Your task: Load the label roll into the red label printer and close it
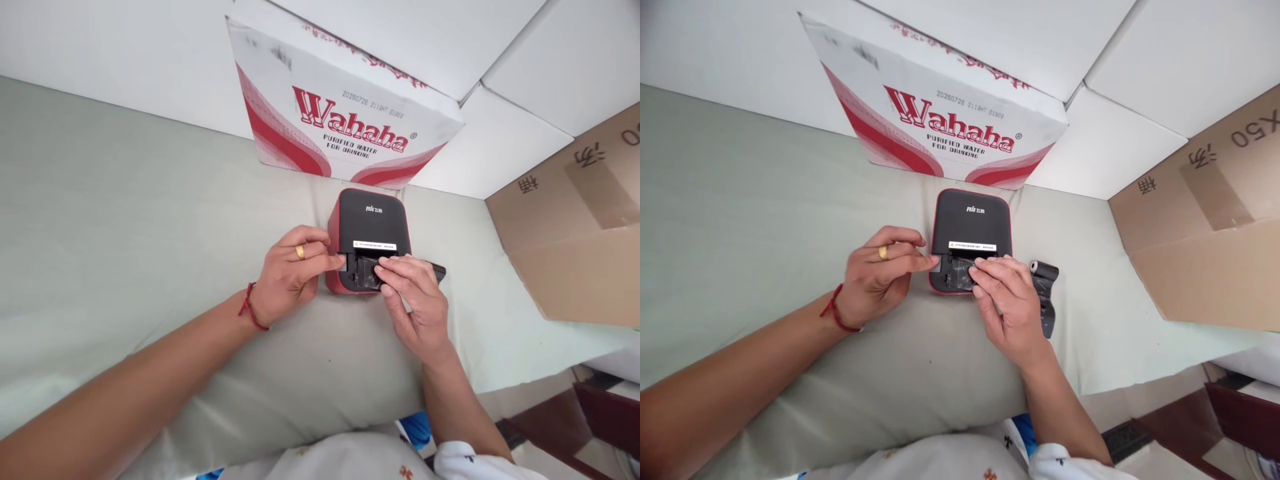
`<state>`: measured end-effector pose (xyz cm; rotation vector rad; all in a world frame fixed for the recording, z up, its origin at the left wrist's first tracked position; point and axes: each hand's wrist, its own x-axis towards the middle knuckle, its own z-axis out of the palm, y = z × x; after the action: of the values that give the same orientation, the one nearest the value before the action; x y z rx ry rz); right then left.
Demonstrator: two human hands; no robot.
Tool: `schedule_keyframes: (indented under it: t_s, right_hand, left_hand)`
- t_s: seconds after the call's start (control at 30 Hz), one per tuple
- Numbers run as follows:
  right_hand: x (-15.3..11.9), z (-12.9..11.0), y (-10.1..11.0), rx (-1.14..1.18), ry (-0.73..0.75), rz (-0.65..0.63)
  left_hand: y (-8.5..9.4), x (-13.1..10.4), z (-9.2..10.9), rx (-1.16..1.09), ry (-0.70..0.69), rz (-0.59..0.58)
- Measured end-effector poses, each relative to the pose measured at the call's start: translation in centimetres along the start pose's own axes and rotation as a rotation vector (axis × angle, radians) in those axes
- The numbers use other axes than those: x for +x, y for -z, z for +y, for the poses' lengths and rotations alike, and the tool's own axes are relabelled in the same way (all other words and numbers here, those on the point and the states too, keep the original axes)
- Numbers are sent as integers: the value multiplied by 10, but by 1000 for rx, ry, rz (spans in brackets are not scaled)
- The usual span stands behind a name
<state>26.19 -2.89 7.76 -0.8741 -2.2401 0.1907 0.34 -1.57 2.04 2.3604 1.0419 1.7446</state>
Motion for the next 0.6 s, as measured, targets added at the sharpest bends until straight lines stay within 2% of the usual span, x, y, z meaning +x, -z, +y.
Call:
schedule_keyframes:
  t_s: [0.17, 0.23, 0.33, 0.43, 0.5, 0.6]
  right_hand:
    - [13, 0, 15, 33, -8, -67]
    - [26, 3, 25, 97, -74, -123]
    - [55, 18, 38, 217, -305, -218]
    - [92, 36, 36, 253, -559, -403]
    - [116, 42, 26, 136, -627, -578]
    - [139, 39, 9, -199, -473, -755]
  left_hand:
    - [-5, -2, -1, -12, -5, 13]
    - [-8, -4, -2, -35, -16, 26]
    - [-10, -9, -4, -44, -41, 6]
    - [-11, -13, -7, 0, -44, -62]
    - [-11, -15, -8, 5, 8, -110]
    - [-11, -15, -9, -4, 122, -155]
